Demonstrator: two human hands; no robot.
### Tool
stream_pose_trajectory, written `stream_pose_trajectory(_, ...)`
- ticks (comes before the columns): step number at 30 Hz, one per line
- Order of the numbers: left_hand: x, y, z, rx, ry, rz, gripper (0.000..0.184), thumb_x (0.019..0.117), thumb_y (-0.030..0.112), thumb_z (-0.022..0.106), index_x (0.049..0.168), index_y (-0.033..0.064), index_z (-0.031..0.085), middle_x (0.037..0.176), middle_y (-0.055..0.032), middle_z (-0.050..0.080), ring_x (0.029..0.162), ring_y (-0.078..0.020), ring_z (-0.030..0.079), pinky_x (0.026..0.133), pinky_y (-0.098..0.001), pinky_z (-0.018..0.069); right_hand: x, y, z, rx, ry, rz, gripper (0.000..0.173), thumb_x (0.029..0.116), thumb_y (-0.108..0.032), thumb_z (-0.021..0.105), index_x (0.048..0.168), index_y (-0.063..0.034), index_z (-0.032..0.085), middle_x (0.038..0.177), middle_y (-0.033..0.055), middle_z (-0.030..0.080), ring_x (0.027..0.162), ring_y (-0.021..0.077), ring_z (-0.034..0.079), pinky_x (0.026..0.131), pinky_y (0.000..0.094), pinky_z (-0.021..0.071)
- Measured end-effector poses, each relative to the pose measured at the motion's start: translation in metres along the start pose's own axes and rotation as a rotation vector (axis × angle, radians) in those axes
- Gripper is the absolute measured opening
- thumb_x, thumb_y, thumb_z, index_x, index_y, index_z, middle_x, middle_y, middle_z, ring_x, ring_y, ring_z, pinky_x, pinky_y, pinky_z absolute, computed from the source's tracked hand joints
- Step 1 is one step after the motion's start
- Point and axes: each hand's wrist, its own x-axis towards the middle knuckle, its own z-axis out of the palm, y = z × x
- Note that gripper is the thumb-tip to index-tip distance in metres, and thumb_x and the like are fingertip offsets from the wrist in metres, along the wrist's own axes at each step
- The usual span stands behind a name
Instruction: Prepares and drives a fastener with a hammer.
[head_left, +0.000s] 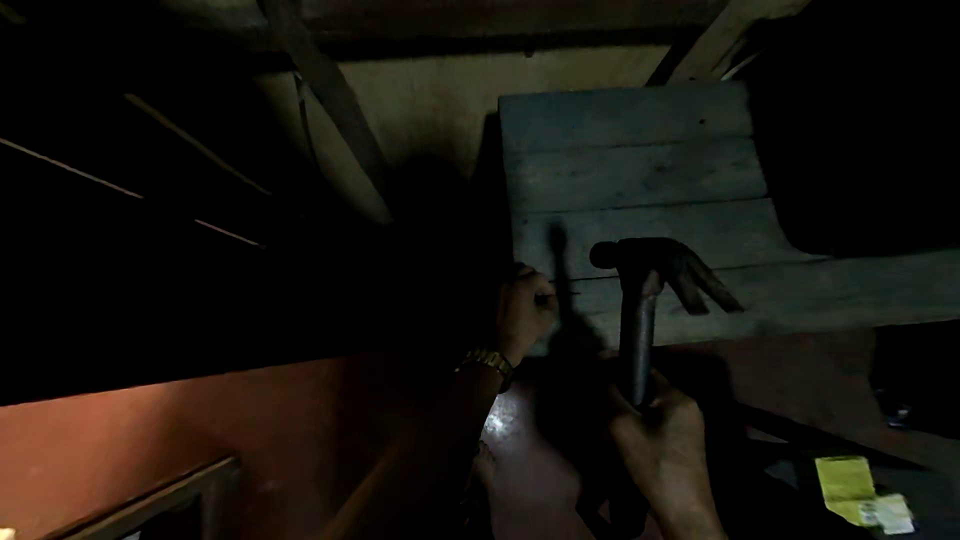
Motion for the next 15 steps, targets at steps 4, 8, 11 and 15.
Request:
stream_pose_trajectory(4, 0.000, 0.000, -0.001, 0.014, -0.002, 0.003, 0.009, 0.0935, 0.016, 0.070, 0.096, 0.0084, 0.075, 0.105, -0.0052, 0.069, 0.098, -0.0148, 0.066, 0.088, -0.0335, 0.0567, 0.004, 0.011, 0.007, -0.077, -0.079, 0.061, 0.020, 0.0925, -0.023, 0.067, 0.105, -0.0087, 0.072, 0.065, 0.0001, 0.064, 0.051, 0.0116, 0.060, 0.049, 0.0341, 0.0534)
stream_pose_trajectory(8, 0.000, -0.007, 0.007, 0.000, 0.052, 0.053, 0.008, 0.0921, 0.016, 0.071, 0.092, 0.0089, 0.074, 0.101, -0.0041, 0.068, 0.095, -0.0144, 0.066, 0.084, -0.0340, 0.0571, 0.004, 0.022, 0.011, -0.103, -0.127, 0.108, 0.017, 0.0920, -0.024, 0.069, 0.099, -0.0084, 0.070, 0.064, 0.0009, 0.063, 0.051, 0.0136, 0.061, 0.049, 0.0360, 0.0546)
stream_pose_trajectory(11, 0.000, -0.008, 0.006, 0.011, 0.025, 0.043, 0.008, 0.0927, 0.016, 0.070, 0.092, 0.0088, 0.073, 0.102, -0.0041, 0.067, 0.095, -0.0137, 0.066, 0.084, -0.0329, 0.0574, -0.002, 0.016, 0.007, -0.046, -0.083, 0.076, 0.017, 0.0904, -0.022, 0.067, 0.098, -0.0074, 0.070, 0.063, -0.0003, 0.063, 0.048, 0.0121, 0.061, 0.046, 0.0345, 0.0544)
stream_pose_trajectory(15, 0.000, -0.005, 0.004, 0.010, 0.013, 0.045, 0.008, 0.0929, 0.015, 0.071, 0.093, 0.0071, 0.073, 0.101, -0.0059, 0.067, 0.094, -0.0153, 0.066, 0.084, -0.0331, 0.0569, -0.004, 0.009, 0.005, -0.007, -0.048, 0.044, 0.017, 0.0901, -0.023, 0.065, 0.098, -0.0087, 0.070, 0.060, -0.0022, 0.061, 0.046, 0.0099, 0.058, 0.043, 0.0317, 0.0522)
